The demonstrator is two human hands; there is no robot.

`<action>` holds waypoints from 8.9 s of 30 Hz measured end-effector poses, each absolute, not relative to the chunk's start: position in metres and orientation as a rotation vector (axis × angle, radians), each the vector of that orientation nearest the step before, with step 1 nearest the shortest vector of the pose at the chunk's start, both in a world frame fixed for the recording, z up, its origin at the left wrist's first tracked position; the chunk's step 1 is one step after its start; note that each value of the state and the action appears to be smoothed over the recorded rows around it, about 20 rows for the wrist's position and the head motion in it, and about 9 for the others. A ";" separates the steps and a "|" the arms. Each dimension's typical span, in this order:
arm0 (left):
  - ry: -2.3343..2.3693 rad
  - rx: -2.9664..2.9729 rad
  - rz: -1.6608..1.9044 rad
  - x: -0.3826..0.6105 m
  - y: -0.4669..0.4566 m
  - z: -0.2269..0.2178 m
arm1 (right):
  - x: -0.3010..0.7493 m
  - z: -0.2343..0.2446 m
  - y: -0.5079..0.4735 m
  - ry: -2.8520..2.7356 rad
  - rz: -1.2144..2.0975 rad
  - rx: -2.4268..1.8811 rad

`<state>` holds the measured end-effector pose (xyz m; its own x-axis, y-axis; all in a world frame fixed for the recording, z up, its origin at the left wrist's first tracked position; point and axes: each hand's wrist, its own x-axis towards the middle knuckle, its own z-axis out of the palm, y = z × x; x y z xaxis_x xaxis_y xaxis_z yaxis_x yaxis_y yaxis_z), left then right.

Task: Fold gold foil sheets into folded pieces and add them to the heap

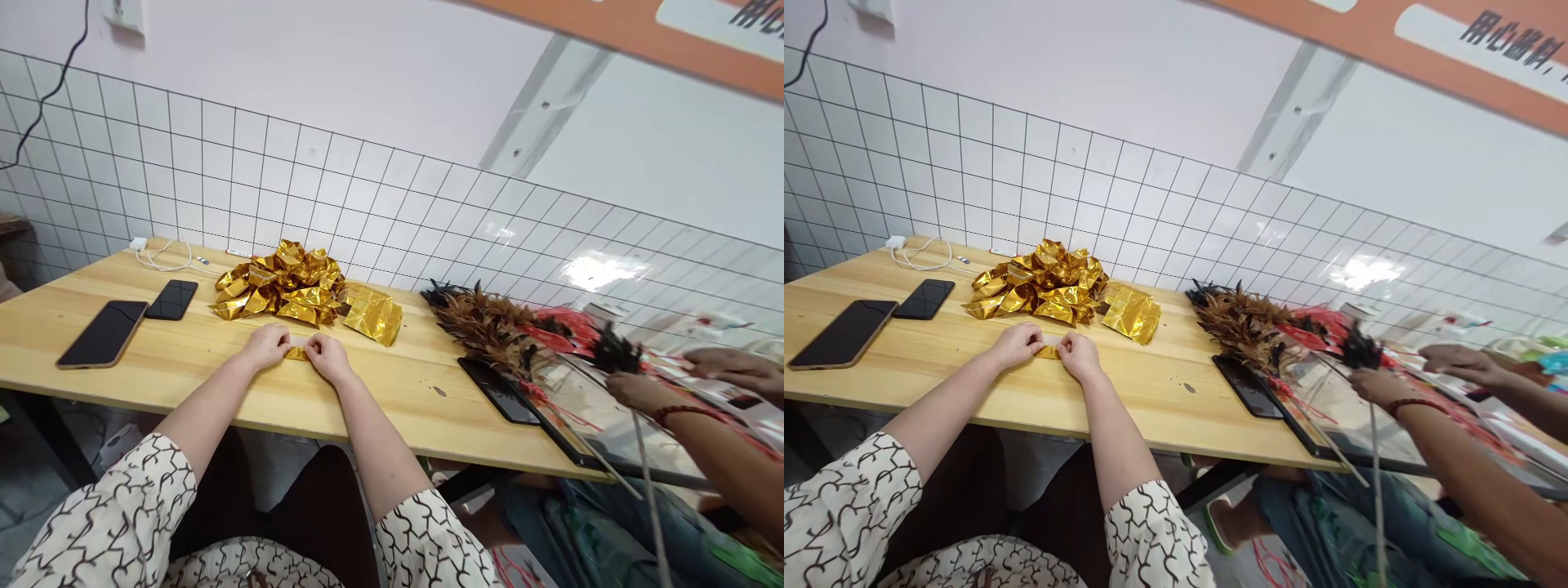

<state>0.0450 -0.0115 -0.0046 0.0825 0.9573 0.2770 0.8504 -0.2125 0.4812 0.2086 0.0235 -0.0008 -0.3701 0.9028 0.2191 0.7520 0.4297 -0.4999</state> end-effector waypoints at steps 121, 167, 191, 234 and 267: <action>1.901 1.993 0.804 0.033 -0.018 -0.001 | 0.230 0.000 0.029 -2.204 0.571 -1.481; 1.897 2.293 0.698 0.031 -0.029 0.005 | 0.219 0.016 0.003 -2.382 0.121 -1.466; 2.092 1.851 0.671 0.040 -0.017 0.002 | 0.211 0.022 0.008 -2.219 0.387 -1.783; 1.668 2.330 0.158 0.056 -0.040 0.001 | 0.214 -0.004 0.001 -2.745 0.525 -1.214; 1.708 2.367 0.214 0.056 -0.038 -0.005 | 0.222 -0.001 -0.005 -2.772 0.448 -1.311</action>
<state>0.0562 -0.0376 -0.0053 0.3164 0.9486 -0.0073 0.9174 -0.3040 0.2569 0.2225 -0.0049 -0.0012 -0.6414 0.7625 -0.0847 0.7504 0.6004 -0.2765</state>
